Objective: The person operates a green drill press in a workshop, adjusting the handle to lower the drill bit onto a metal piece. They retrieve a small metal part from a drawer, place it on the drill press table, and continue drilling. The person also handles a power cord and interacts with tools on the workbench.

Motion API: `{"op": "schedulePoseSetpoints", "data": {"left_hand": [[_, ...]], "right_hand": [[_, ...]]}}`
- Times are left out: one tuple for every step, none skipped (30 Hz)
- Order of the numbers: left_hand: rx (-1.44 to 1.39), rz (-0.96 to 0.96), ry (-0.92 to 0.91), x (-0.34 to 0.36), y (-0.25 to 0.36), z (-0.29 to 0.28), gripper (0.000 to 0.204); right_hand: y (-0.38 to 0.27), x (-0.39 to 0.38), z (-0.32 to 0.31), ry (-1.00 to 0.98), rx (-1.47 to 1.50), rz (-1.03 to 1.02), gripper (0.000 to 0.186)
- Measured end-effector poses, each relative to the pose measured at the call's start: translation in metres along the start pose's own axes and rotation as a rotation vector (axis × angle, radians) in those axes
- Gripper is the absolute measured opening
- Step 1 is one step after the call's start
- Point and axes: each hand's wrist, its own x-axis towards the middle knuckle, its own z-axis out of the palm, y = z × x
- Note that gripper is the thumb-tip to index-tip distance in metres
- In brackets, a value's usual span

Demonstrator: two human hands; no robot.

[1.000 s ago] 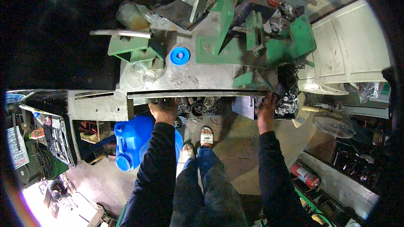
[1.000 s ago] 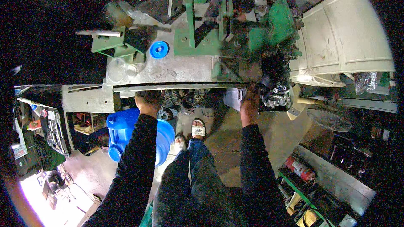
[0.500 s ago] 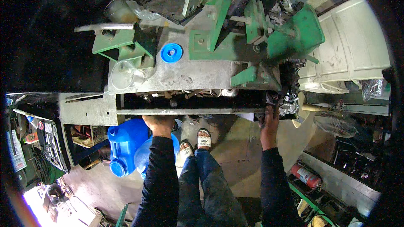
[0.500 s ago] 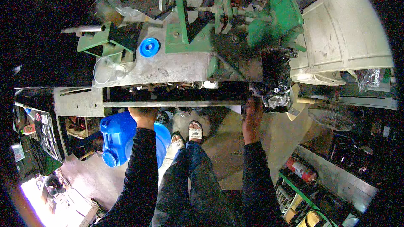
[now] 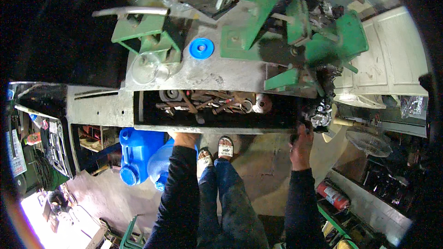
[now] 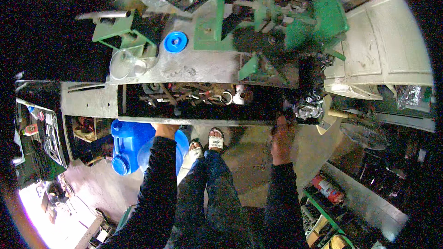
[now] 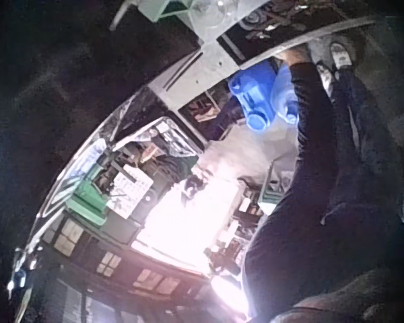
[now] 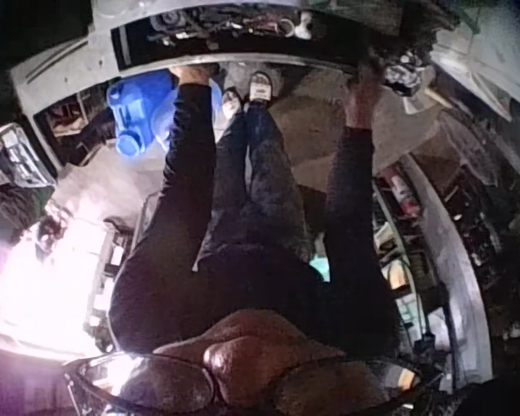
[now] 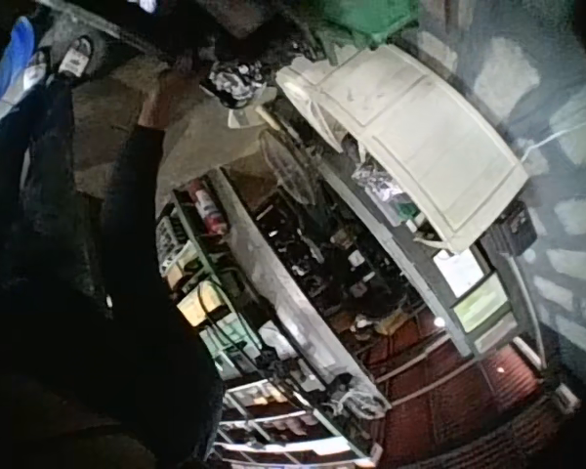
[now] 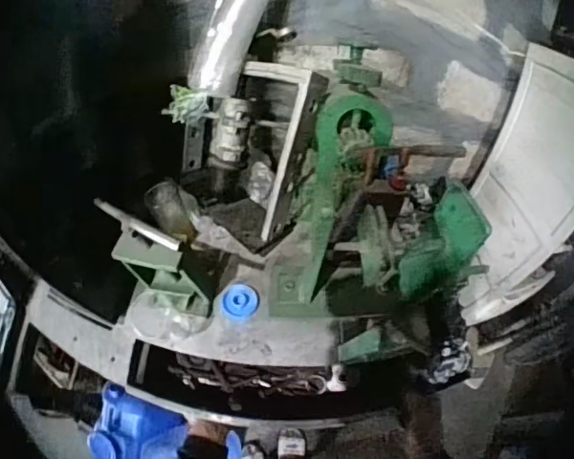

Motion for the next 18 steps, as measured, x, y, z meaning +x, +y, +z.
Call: {"op": "schedulePoseSetpoints", "data": {"left_hand": [[-0.031, -0.032, 0.025, -0.010, 0.000, -0.006, 0.051], [0.043, -0.058, 0.088, -0.023, -0.001, -0.013, 0.052], [0.025, -0.060, 0.000, -0.034, 0.000, -0.019, 0.053], [0.046, -0.066, -0.012, -0.043, 0.001, -0.024, 0.054], [0.064, -0.069, -0.022, -0.050, 0.002, -0.027, 0.054], [0.079, -0.069, -0.027, -0.055, 0.004, -0.029, 0.055], [0.095, -0.066, -0.029, -0.057, 0.005, -0.030, 0.056], [0.109, -0.060, -0.028, -0.058, 0.007, -0.031, 0.057], [0.120, -0.051, -0.030, -0.057, 0.008, -0.032, 0.058], [0.136, -0.040, -0.031, -0.055, 0.009, -0.033, 0.059], [0.151, -0.025, -0.029, -0.053, 0.009, -0.035, 0.060], [0.167, -0.016, -0.029, -0.050, 0.009, -0.038, 0.061], [0.177, -0.006, -0.028, -0.047, 0.008, -0.041, 0.062], [0.194, 0.003, -0.026, -0.046, 0.007, -0.045, 0.063], [0.204, 0.014, -0.025, -0.044, 0.006, -0.047, 0.064], [0.218, 0.026, -0.025, -0.044, 0.006, -0.048, 0.065], [0.237, 0.046, -0.024, -0.046, 0.006, -0.047, 0.066], [0.259, 0.067, -0.016, -0.051, 0.009, -0.043, 0.067]], "right_hand": [[-0.001, -0.008, -0.005, -0.025, 0.212, 0.247, 0.074], [-0.003, -0.015, -0.010, -0.006, 0.284, 0.391, 0.079], [-0.003, -0.025, -0.014, -0.013, 0.201, 0.310, 0.076], [-0.004, -0.032, -0.020, -0.124, -0.088, 0.176, 0.070], [-0.002, -0.040, -0.022, -0.223, -0.543, -0.078, 0.065], [0.000, -0.046, -0.024, -0.249, -0.776, -0.335, 0.059], [0.003, -0.052, -0.024, -0.231, -0.579, -0.213, 0.057], [0.008, -0.056, -0.023, -0.167, -0.459, -0.085, 0.055], [0.012, -0.059, -0.022, -0.141, -0.169, 0.014, 0.053], [0.017, -0.059, -0.020, -0.073, 0.041, 0.120, 0.051], [0.022, -0.059, -0.020, -0.046, 0.099, 0.130, 0.050], [0.026, -0.057, -0.018, -0.019, 0.157, 0.138, 0.049], [0.031, -0.055, -0.018, -0.037, 0.059, 0.047, 0.049], [0.034, -0.053, -0.019, -0.041, 0.024, 0.073, 0.049], [0.038, -0.051, -0.019, -0.078, 0.158, 0.081, 0.049], [0.040, -0.049, -0.022, -0.100, 0.358, 0.210, 0.049], [0.044, -0.050, -0.022, -0.113, 0.439, 0.218, 0.050], [0.046, -0.049, -0.025, -0.135, 0.347, 0.200, 0.051]]}}
